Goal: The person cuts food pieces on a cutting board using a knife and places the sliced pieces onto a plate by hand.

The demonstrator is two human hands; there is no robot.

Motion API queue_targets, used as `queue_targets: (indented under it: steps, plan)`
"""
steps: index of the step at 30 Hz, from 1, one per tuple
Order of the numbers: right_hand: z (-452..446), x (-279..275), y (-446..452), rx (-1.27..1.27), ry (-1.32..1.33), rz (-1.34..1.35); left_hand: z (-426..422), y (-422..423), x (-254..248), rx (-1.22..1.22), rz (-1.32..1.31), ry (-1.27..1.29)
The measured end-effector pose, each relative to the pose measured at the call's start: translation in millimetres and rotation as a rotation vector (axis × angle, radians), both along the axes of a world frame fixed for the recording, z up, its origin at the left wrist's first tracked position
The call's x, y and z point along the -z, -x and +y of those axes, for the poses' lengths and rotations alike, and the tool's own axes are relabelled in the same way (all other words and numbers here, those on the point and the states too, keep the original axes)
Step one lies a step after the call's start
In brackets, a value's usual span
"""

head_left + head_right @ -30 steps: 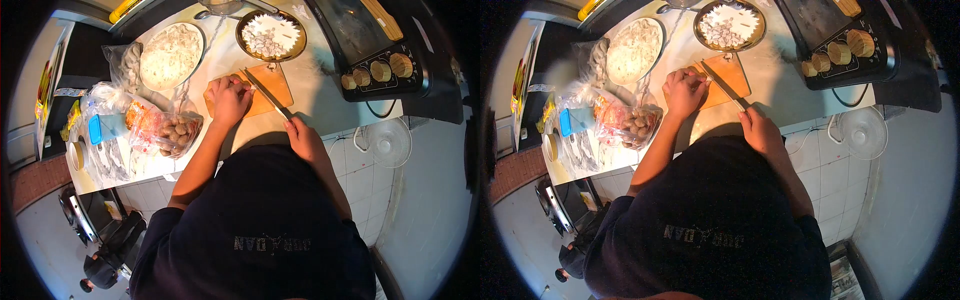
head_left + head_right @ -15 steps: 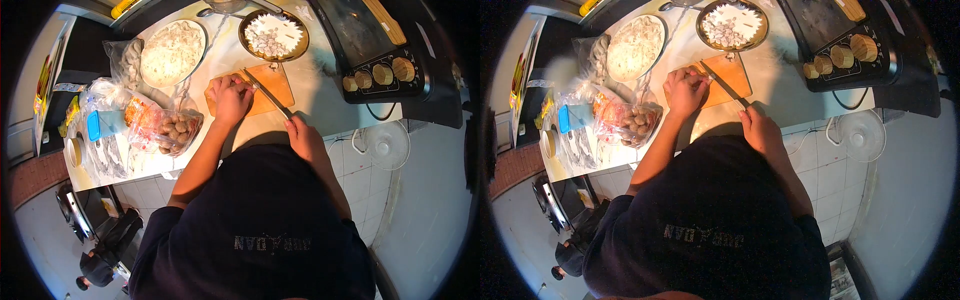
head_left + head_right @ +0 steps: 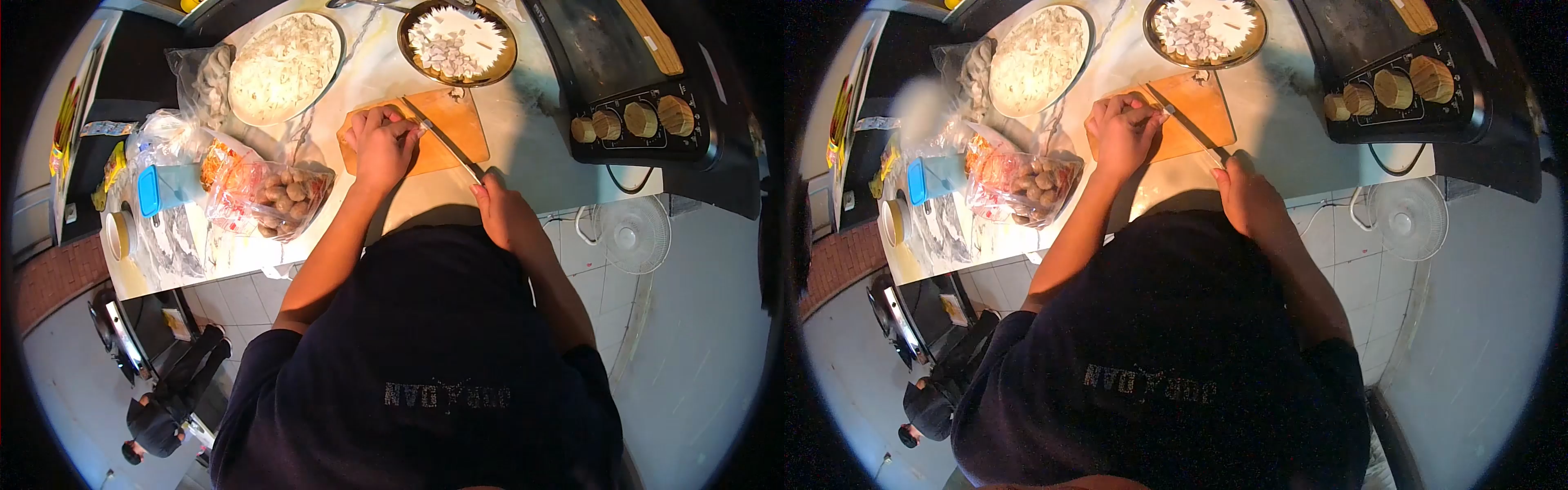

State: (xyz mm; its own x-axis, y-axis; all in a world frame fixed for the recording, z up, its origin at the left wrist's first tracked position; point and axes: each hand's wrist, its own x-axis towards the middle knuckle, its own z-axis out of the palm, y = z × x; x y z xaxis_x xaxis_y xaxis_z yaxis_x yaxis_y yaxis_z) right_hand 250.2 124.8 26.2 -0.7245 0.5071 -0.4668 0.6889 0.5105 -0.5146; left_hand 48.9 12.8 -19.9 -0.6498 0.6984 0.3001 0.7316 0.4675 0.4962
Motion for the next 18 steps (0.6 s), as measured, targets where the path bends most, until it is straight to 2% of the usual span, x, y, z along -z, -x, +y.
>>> queue_targets:
  steps: [5, 8, 14, 18]
  plan:
    - [3, 1, 4, -0.015, -0.027, 0.022, 0, 1, -2, 0.002, 0.001, 0.019]
    - [0, -3, 7, -0.002, -0.012, -0.071, 1, 0, -2, 0.009, 0.019, 0.007]
    - [-4, 5, -3, 0.017, -0.055, -0.008, 1, 0, -4, -0.013, 0.08, 0.034]
    - [-8, 7, -10, 0.064, -0.04, 0.082, -3, -1, -5, -0.009, 0.032, 0.052]
